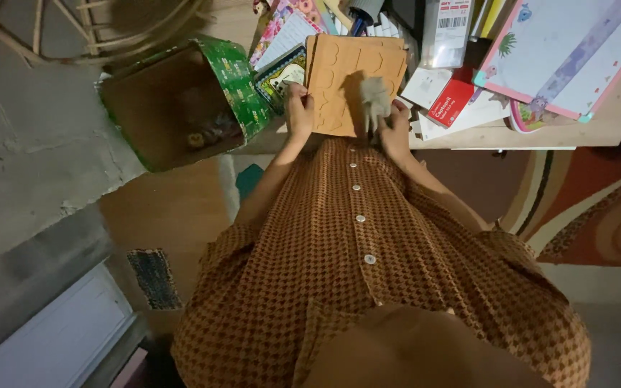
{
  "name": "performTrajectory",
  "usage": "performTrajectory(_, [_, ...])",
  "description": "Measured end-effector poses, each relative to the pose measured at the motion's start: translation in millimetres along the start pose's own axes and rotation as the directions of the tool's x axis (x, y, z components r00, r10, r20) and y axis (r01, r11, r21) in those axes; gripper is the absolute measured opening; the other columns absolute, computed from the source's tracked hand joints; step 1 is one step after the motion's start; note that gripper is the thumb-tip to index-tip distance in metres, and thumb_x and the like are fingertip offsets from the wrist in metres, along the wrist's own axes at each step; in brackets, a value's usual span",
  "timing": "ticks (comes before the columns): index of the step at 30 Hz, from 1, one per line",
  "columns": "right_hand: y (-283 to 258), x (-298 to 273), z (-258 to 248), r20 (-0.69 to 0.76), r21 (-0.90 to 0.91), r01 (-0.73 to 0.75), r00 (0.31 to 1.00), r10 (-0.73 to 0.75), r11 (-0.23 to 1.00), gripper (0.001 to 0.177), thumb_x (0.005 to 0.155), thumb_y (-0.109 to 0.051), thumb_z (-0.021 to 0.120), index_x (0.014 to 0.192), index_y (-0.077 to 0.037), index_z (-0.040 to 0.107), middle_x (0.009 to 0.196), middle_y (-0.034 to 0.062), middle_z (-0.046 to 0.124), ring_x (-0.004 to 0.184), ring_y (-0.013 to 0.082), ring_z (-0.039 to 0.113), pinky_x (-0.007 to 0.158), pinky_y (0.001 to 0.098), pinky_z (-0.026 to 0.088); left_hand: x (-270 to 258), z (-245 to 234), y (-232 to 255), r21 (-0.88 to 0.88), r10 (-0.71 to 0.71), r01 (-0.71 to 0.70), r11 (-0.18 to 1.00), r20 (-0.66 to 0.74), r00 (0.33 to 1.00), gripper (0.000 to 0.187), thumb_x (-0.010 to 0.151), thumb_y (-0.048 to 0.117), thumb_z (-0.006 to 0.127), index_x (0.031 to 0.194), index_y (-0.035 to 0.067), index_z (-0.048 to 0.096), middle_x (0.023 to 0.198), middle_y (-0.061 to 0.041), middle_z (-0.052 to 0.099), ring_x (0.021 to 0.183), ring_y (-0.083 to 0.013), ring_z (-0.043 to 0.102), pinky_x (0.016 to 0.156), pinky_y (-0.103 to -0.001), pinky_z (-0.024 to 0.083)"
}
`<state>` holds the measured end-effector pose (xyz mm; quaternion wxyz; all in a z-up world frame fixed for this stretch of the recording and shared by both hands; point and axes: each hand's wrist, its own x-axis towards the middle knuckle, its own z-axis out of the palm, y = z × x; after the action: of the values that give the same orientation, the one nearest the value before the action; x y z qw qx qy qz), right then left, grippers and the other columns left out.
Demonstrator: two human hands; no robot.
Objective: Wipe a wooden alphabet puzzle board with a cloth and put it away in a box.
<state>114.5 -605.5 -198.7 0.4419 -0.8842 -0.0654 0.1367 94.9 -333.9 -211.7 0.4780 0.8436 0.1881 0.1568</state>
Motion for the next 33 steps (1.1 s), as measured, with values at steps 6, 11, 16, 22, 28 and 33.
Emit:
performTrajectory(6, [3.2,13.8,0.3,-0.005,0.334,-0.217,0.973,0.232,0.917,0.034,0.102,-0.007,0.062,0.135,0.002,0.060,0.138,0.0181,0.043,0.124,0.0318,0.052,0.107,0.0376,0.044,9.9,-12.4,1.2,-0.178,-0.079,0.095,0.980,0.094,0.992,0.019,0.093,-0.003,0.067,0.100,0.001,0.049,0.085,-0.010,0.053,0.074,-0.0224,0.060,0.070,-0.035,0.051])
performTrajectory(11, [-21.4,26.4,-17.3,-0.047,0.483,-0.080,0.992,0.117,0.872,0.040,0.102,-0.005,0.057,0.142,0.002,0.054,0.137,0.0160,0.047,0.129,0.0276,0.054,0.112,0.0344,0.043,10.5,-42.2,63.0,-0.350,-0.247,0.318,0.881,0.234,0.940,0.021,0.099,0.009,0.062,0.115,0.000,0.052,0.099,-0.006,0.061,0.082,-0.0148,0.061,0.073,-0.031,0.054])
performTrajectory(16, [-135.3,34.4,-89.9,-0.250,0.098,0.165,0.958,-0.136,0.981,0.040,0.105,-0.003,0.060,0.143,0.001,0.048,0.140,0.0188,0.049,0.131,0.0307,0.051,0.108,0.0372,0.045,-0.1,-67.3,107.5,-0.491,-0.108,0.242,0.837,0.285,0.952,0.033,0.116,0.024,0.048,0.134,-0.002,0.059,0.119,-0.007,0.068,0.105,-0.0114,0.060,0.095,-0.029,0.051])
performTrajectory(22, [-206.0,39.5,-125.2,-0.356,0.003,0.374,0.867,-0.349,0.927,0.048,0.099,0.010,0.068,0.137,-0.001,0.042,0.125,0.0130,0.060,0.109,0.0259,0.061,0.098,0.0367,0.052,-0.4,-91.9,141.0,-0.605,-0.062,0.170,0.778,0.195,0.979,0.033,0.116,0.024,0.047,0.136,-0.001,0.056,0.116,-0.006,0.067,0.102,-0.0113,0.059,0.092,-0.030,0.050])
performTrajectory(28, [-259.4,47.9,-108.2,-0.452,-0.306,0.450,0.707,-0.544,0.839,0.039,0.098,0.009,0.074,0.134,0.000,0.062,0.116,0.0159,0.068,0.103,0.0318,0.069,0.088,0.0383,0.055,9.3,-130.4,163.4,-0.571,-0.003,0.115,0.813,0.193,0.981,0.032,0.115,0.022,0.047,0.136,0.000,0.056,0.114,-0.006,0.068,0.100,-0.0115,0.060,0.089,-0.030,0.051])
performTrajectory(33, [-288.0,13.9,-27.2,-0.396,-0.416,0.574,0.584,-0.708,0.706,0.056,0.074,0.000,0.068,0.129,-0.004,0.058,0.117,0.0195,0.059,0.110,0.0369,0.056,0.094,0.0480,0.046,-3.6,-149.7,153.0,-0.615,0.033,0.054,0.786,0.130,0.991,0.028,0.115,0.018,0.049,0.136,0.000,0.055,0.107,-0.005,0.066,0.094,-0.0111,0.056,0.084,-0.029,0.051])
